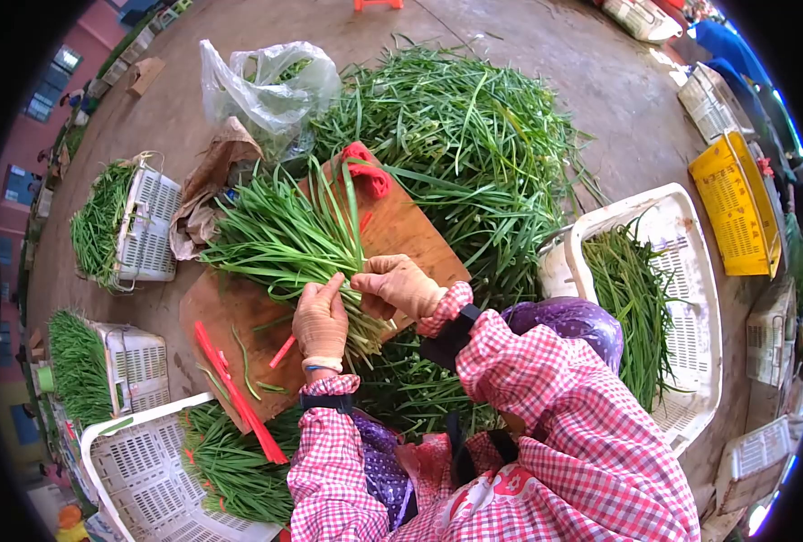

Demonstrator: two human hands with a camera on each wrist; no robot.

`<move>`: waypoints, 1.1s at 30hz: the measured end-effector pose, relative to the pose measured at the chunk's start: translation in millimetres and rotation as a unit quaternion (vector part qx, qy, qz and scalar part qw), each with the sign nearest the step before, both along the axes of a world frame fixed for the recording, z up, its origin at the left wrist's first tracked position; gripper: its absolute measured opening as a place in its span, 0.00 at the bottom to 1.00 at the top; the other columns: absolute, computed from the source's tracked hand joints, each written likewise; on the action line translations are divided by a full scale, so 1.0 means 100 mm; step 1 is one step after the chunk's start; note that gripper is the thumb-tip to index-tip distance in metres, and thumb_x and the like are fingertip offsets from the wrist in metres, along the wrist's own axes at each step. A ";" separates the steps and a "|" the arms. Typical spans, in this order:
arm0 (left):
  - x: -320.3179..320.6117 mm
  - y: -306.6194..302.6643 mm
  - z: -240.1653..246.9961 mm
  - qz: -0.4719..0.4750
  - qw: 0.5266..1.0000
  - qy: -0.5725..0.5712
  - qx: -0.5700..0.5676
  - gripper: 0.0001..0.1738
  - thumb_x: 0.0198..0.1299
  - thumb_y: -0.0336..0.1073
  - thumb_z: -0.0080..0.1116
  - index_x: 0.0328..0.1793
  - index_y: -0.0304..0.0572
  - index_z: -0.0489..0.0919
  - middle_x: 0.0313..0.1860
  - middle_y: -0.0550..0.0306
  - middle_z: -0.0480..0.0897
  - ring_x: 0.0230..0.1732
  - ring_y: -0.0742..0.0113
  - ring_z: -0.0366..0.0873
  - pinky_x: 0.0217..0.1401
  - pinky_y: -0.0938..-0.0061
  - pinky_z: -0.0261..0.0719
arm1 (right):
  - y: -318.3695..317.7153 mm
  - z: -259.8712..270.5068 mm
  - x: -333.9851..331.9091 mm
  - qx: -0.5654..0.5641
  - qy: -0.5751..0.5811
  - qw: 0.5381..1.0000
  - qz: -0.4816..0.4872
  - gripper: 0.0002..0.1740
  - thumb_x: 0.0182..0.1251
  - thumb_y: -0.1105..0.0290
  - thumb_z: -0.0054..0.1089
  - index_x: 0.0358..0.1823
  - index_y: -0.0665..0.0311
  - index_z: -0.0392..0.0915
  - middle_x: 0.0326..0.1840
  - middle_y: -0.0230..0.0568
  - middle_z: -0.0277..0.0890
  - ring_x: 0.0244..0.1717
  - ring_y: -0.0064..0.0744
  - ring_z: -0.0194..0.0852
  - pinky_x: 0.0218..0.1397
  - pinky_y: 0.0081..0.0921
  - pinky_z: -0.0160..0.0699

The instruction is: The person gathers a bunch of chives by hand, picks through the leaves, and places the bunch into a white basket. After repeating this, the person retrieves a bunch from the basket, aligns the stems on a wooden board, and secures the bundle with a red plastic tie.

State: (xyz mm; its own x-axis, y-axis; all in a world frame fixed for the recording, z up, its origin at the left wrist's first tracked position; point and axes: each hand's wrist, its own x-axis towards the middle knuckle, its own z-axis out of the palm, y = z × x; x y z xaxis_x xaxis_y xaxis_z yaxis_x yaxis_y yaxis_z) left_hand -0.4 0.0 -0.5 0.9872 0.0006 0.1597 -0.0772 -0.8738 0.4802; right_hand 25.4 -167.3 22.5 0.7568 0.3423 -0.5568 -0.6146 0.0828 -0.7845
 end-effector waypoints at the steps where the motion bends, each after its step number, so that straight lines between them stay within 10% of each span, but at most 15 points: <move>1: 0.00 0.00 -0.01 0.006 1.000 0.006 -0.017 0.13 0.54 0.33 0.58 0.46 0.56 0.84 0.33 0.58 0.75 0.37 0.56 0.76 0.40 0.62 0.77 | -0.03 0.04 -0.01 0.022 -0.013 1.000 -0.005 0.09 0.64 0.64 0.60 0.35 0.63 0.77 0.22 0.33 0.78 0.19 0.19 0.75 0.19 0.17 0.72; 8: 0.00 0.02 -0.03 0.002 0.999 -0.001 -0.046 0.13 0.54 0.32 0.58 0.45 0.55 0.84 0.32 0.56 0.76 0.36 0.55 0.76 0.40 0.63 0.77 | -0.65 0.78 -0.06 0.058 -0.142 0.988 0.019 0.10 0.64 0.65 0.61 0.33 0.66 0.79 0.25 0.38 0.81 0.23 0.25 0.79 0.26 0.21 0.80; 11: -0.01 0.03 -0.02 0.004 0.999 -0.002 -0.054 0.13 0.54 0.32 0.57 0.45 0.54 0.84 0.33 0.55 0.77 0.36 0.55 0.77 0.40 0.63 0.76 | -1.04 0.66 0.29 0.244 -0.256 0.922 -0.158 0.22 0.67 0.55 0.54 0.51 0.67 0.70 0.25 0.40 0.78 0.24 0.30 0.78 0.26 0.21 0.78; 13: -0.01 0.02 0.00 0.000 0.997 -0.009 -0.077 0.12 0.56 0.30 0.56 0.46 0.48 0.84 0.32 0.53 0.76 0.35 0.55 0.76 0.41 0.67 0.75 | -1.16 0.68 0.43 0.325 -0.133 0.877 -0.328 0.25 0.68 0.54 0.53 0.56 0.67 0.66 0.25 0.38 0.77 0.22 0.27 0.74 0.24 0.21 0.75; 17: 0.00 0.03 0.01 0.007 0.995 0.001 -0.098 0.12 0.56 0.30 0.56 0.46 0.48 0.84 0.32 0.54 0.76 0.35 0.57 0.76 0.42 0.68 0.75 | -0.90 0.44 0.20 -0.129 -0.146 0.981 -0.004 0.23 0.66 0.52 0.56 0.55 0.59 0.73 0.31 0.37 0.80 0.29 0.27 0.77 0.29 0.26 0.77; 21: 0.00 0.02 0.02 0.008 0.995 0.004 -0.103 0.12 0.56 0.30 0.56 0.46 0.47 0.84 0.33 0.54 0.76 0.35 0.57 0.77 0.42 0.68 0.75 | -0.52 0.01 -0.07 -0.396 -0.377 0.816 0.186 0.18 0.60 0.55 0.60 0.44 0.60 0.79 0.31 0.43 0.81 0.31 0.37 0.80 0.38 0.30 0.78; 33: -0.02 0.06 0.02 0.017 0.990 0.011 -0.142 0.13 0.57 0.28 0.53 0.47 0.46 0.83 0.35 0.51 0.77 0.37 0.56 0.77 0.44 0.68 0.75 | -0.90 0.60 -0.38 -0.306 -0.448 0.780 0.310 0.05 0.57 0.66 0.59 0.28 0.57 0.77 0.20 0.42 0.74 0.24 0.44 0.76 0.28 0.34 0.74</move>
